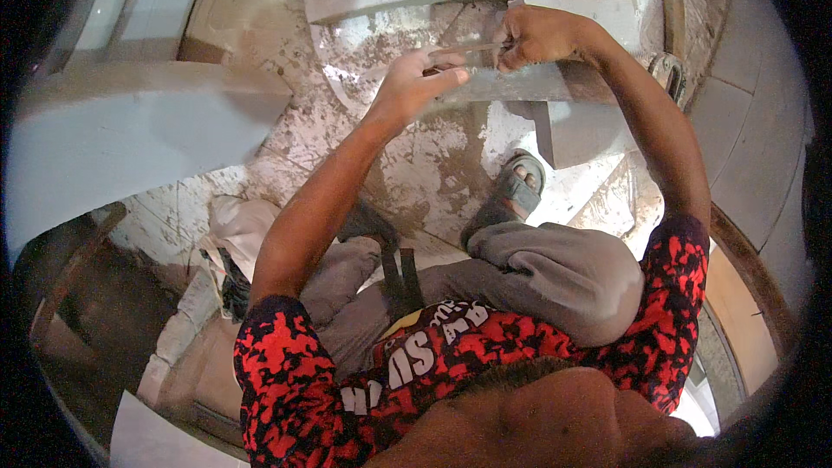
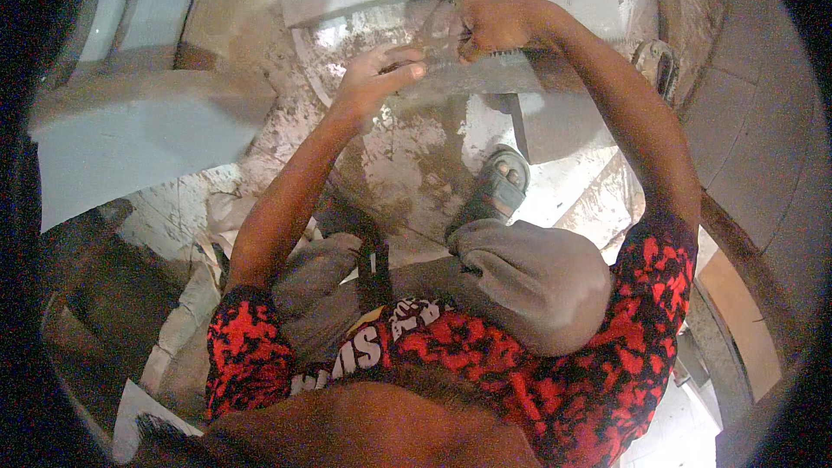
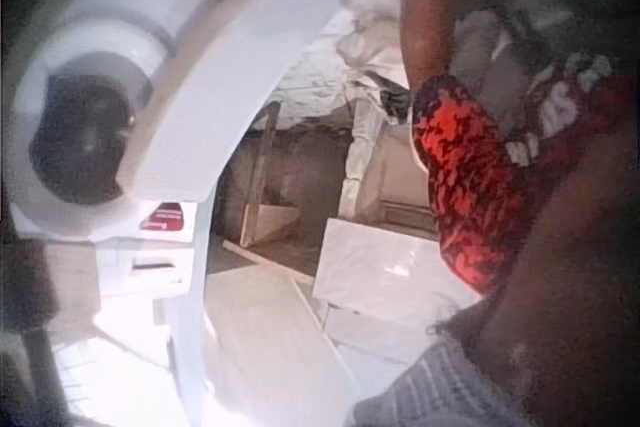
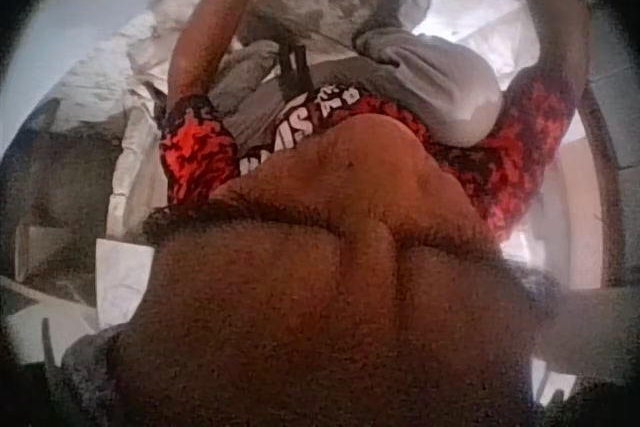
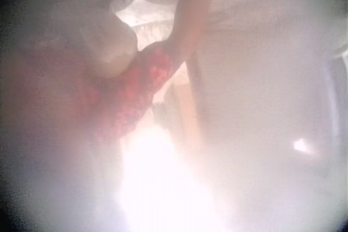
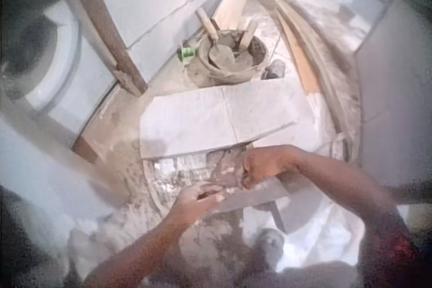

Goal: The person saws a wooden plank by hand, first checking the saw blade and then cutting through the wood.

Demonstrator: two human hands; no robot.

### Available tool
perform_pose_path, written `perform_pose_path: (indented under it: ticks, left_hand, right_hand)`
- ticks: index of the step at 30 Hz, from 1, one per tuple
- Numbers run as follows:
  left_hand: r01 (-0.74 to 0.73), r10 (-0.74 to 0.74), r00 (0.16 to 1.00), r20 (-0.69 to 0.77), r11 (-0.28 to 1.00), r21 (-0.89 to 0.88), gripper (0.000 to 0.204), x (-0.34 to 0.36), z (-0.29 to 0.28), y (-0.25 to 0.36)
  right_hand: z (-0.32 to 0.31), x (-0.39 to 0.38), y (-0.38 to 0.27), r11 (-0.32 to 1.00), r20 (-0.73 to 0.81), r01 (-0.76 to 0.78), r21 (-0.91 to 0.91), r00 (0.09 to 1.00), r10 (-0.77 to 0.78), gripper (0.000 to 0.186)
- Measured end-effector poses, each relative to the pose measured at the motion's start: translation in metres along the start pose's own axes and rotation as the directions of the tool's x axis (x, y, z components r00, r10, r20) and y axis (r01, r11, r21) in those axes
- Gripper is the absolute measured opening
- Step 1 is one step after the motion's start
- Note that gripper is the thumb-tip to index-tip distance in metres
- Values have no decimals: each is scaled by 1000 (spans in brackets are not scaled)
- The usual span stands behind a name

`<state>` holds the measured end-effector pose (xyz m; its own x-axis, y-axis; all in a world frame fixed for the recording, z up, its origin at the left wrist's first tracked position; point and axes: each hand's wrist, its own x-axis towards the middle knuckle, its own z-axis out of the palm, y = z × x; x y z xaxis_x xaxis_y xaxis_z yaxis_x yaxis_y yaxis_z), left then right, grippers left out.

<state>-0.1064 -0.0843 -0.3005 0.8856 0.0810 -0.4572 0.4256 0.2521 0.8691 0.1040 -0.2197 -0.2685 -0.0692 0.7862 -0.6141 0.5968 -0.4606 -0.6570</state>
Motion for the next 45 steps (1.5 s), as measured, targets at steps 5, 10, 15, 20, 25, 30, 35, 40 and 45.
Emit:
perform_pose_path:
  ticks: [5, 10, 15, 20, 25, 30, 35, 40, 45]
  left_hand:
    - [-18, 19, 1000, 5, 999, -27, 41, 11, 6, -49]
    - [36, -36, 993, 115, 999, 6, 37, 8, 32, -44]
    - [201, -115, 973, 199, 845, -495, 36, 5, 51, -53]
    - [232, -126, 964, 235, 831, -505, 39, 5, 64, -56]
    - [157, -124, 987, 99, 848, -506, 35, 1, 75, -54]
    - [240, -176, 969, 173, 831, -501, 31, 3, 82, -63]
    - [177, -127, 981, 146, 898, -403, 30, 12, 91, -81]
    - [104, -75, 992, 103, 941, -321, 33, 10, 92, -82]
    - [74, -18, 984, 178, 947, -313, 35, 16, 93, -84]
  right_hand:
    - [4, -7, -4, 981, 3, -34, -191, 999, 35, 21]
    - [14, -24, -15, 933, 7, -10, -360, 1000, 14, 19]
    - [9, -31, -13, 955, 80, -52, -293, 994, 79, 21]
    - [19, -34, -4, 930, 110, -122, -348, 979, 170, 21]
    - [31, -38, -11, 883, 20, -139, -448, 986, 165, 21]
    - [44, -49, -5, 931, -70, -153, -331, 988, 138, 19]
    - [54, -51, 4, 904, -116, -168, -392, 984, 133, 19]
    - [56, -50, 0, 884, -140, -134, -448, 987, 78, 20]
    - [52, -58, 11, 942, -178, -91, -323, 983, 33, 24]
